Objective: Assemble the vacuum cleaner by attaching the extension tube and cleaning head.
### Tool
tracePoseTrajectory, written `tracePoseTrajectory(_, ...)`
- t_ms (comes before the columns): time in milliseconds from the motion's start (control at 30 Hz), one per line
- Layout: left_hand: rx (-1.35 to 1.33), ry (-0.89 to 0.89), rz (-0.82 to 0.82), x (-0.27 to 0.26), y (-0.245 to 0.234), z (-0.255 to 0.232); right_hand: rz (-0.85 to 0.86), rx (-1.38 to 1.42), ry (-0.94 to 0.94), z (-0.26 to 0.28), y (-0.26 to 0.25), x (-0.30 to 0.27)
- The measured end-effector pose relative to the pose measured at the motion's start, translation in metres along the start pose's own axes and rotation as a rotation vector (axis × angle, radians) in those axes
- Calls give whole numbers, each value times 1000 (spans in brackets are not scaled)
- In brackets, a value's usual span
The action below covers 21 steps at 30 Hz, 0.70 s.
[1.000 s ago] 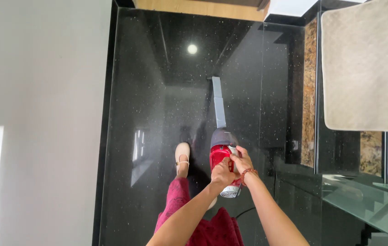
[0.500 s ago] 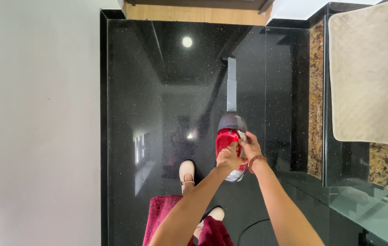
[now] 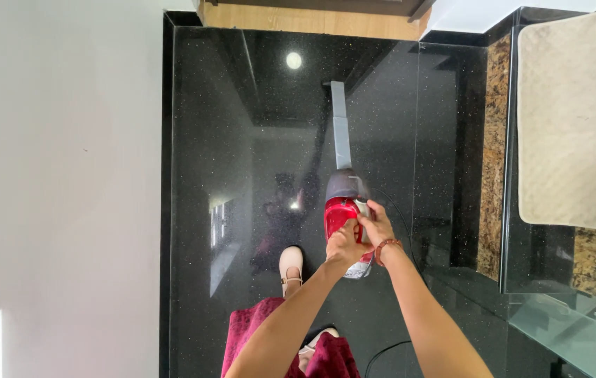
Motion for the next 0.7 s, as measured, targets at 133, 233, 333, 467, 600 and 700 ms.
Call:
tracePoseTrajectory(133, -54, 11, -39, -28, 14, 16, -14, -148, -27, -12, 7, -26)
tracePoseTrajectory(233, -76, 9, -62, -50, 32, 30, -2, -161, -27, -36, 8, -46)
tracePoseTrajectory(333, -72, 13, -73, -72, 58, 46, -4, -176, -62, -64, 6, -67)
tracePoseTrajectory(467, -97, 17, -79, -112, 84, 57, 14, -183, -28, -98, 4, -105)
tracePoseTrajectory(600, -131, 28, -85, -149, 125, 75, 32, -149, -14, -137, -3, -145)
tracePoseTrajectory(700, -177, 70, -102, -170, 165, 97, 29, -273, 8, -166, -9, -171)
Point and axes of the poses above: each hand's wrist, its own x-axis towards the middle knuckle, its own y-axis out of the palm, z = x × y, the point moved 2 cm from there along x, towards the middle knuckle, and after that the axes turned 6 degrees about z, right-handed, at the moved point
